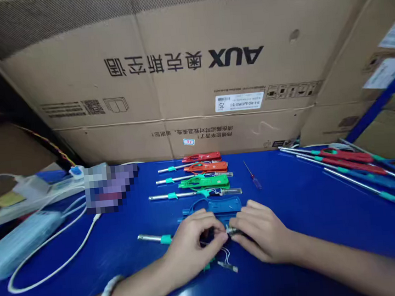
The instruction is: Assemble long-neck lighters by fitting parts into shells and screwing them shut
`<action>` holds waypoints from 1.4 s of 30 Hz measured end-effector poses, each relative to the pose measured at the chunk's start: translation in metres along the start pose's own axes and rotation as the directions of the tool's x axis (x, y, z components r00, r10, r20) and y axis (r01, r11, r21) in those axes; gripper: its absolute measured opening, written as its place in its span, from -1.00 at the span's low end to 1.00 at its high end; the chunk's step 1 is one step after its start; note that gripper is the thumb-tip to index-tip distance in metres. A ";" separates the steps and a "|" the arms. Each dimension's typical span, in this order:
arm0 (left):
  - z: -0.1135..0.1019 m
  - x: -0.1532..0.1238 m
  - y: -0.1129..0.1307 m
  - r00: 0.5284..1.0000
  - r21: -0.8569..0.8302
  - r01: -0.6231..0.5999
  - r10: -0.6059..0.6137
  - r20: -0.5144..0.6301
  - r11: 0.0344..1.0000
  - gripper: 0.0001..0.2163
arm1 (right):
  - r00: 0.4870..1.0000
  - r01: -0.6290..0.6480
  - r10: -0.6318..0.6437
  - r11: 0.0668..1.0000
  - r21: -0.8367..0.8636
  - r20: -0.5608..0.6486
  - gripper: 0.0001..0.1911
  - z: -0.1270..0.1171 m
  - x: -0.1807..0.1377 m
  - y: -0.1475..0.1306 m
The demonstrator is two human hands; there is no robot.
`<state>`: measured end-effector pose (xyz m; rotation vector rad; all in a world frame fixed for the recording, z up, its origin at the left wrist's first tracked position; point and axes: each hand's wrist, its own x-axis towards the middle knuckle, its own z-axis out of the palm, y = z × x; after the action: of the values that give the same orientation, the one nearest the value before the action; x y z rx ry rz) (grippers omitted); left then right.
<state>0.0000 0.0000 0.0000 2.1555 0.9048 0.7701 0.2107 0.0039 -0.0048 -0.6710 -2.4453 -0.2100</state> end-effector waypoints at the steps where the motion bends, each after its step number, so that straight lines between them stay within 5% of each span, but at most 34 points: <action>1: 0.000 0.002 0.000 1.000 0.003 -0.004 0.004 -0.002 1.000 -0.85 | 1.000 0.001 -0.001 1.000 -0.003 -0.007 -0.76 0.000 -0.001 0.000; 15: 0.000 0.003 0.003 1.000 0.048 -0.019 0.020 -0.018 0.999 -0.86 | 1.000 -0.003 0.003 1.000 0.017 0.007 -0.77 0.000 -0.003 -0.001; 21: -0.013 0.013 0.006 0.990 0.137 -0.007 0.026 -0.136 0.991 -0.85 | 1.000 0.005 -0.006 0.999 0.035 0.015 -0.77 0.001 -0.002 -0.001; 25: -0.021 0.041 0.002 0.993 0.352 -0.116 0.113 0.028 0.929 -0.90 | 1.000 0.013 -0.014 0.999 0.036 0.023 -0.78 0.003 -0.003 0.000; 28: -0.019 0.065 -0.004 0.962 0.559 -0.272 0.208 0.175 0.783 -0.91 | 1.000 0.016 -0.016 0.999 0.036 0.019 -0.78 0.003 -0.003 0.000; 32: -0.017 0.077 -0.006 0.941 0.623 -0.339 0.248 0.231 0.705 -0.91 | 1.000 0.004 -0.005 0.999 0.042 0.025 -0.78 0.003 -0.003 -0.001; 42: -0.060 0.019 -0.005 0.958 0.458 -0.248 0.145 0.248 0.854 -0.88 | 0.999 -0.037 0.035 0.997 0.065 0.034 -0.81 0.003 -0.003 0.000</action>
<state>-0.0340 0.0380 0.0372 2.7487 0.8384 0.4246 0.2113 0.0035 -0.0089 -0.6945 -2.4577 -0.1052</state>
